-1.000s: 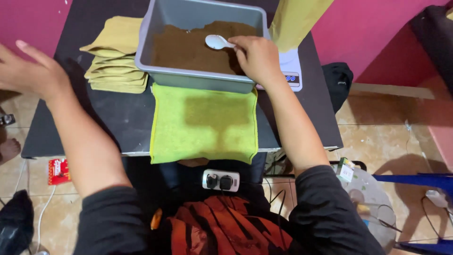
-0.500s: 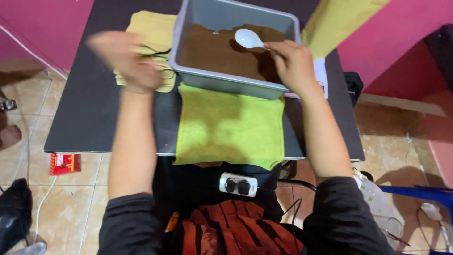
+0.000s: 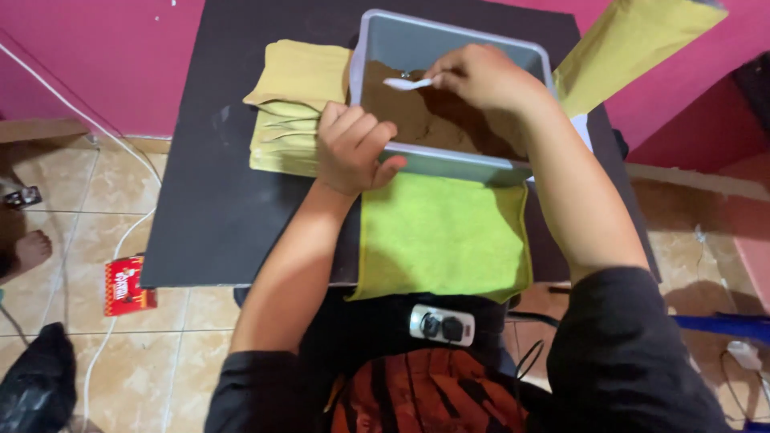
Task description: Filling yellow coffee bags with grounds using a spoon and weighing them on a digital scale
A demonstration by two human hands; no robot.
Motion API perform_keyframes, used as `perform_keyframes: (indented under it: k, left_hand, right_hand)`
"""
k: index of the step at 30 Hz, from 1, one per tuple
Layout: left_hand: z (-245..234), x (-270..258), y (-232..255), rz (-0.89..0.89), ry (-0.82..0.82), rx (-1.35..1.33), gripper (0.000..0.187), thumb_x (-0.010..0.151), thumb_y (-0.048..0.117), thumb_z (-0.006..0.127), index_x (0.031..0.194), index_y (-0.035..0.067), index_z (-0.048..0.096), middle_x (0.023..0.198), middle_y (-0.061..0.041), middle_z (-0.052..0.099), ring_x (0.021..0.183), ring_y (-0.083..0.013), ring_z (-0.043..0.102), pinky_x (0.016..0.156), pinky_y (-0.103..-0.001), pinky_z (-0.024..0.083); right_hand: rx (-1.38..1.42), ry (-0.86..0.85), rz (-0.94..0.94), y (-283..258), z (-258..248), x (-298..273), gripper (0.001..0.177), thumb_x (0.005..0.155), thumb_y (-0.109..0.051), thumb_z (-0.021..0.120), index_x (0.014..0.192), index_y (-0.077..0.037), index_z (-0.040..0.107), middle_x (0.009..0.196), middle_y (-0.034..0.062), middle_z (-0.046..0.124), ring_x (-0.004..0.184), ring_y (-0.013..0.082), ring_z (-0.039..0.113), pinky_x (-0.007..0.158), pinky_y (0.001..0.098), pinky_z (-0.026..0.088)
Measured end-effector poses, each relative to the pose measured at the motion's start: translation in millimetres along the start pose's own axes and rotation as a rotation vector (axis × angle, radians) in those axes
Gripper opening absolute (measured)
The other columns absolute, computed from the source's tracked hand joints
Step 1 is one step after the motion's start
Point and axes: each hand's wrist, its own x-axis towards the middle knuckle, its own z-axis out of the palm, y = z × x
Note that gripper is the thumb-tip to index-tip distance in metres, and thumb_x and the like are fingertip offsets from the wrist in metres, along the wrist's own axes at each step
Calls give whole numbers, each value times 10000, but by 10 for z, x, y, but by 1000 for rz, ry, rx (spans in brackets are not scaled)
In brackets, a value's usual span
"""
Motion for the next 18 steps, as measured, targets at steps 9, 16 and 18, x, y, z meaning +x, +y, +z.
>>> perform_keyframes:
  k: [9,16,18]
  left_hand:
    - [82,-173,-107,-52,27,42,639,1111,518,274,788,86,617,685,-41,500,624,-237,435,638,-382,290]
    - [87,-126,-28,32,-17,-58,592,1135,489,329,839,78,635,739,-48,513,666,-252,450,638,-392,296]
    - [130,-128,4,45,-18,-67,590,1138,482,329,848,73,639,741,-49,518,666,-254,443,640,-391,291]
  right_hand:
    - [-394,-580,101,186,-240,-53,576,788,48,592,1243,-243,794,1107,32,820,854,241,719,776,368,530]
    - [-318,-371,222,440,89,-337,363,890,-144,639,1182,-291,796,1144,-12,782,975,307,688,787,441,509]
    - [-297,-308,233,501,161,-387,316,914,-188,648,1168,-302,797,1153,-21,773,1003,323,682,789,459,504]
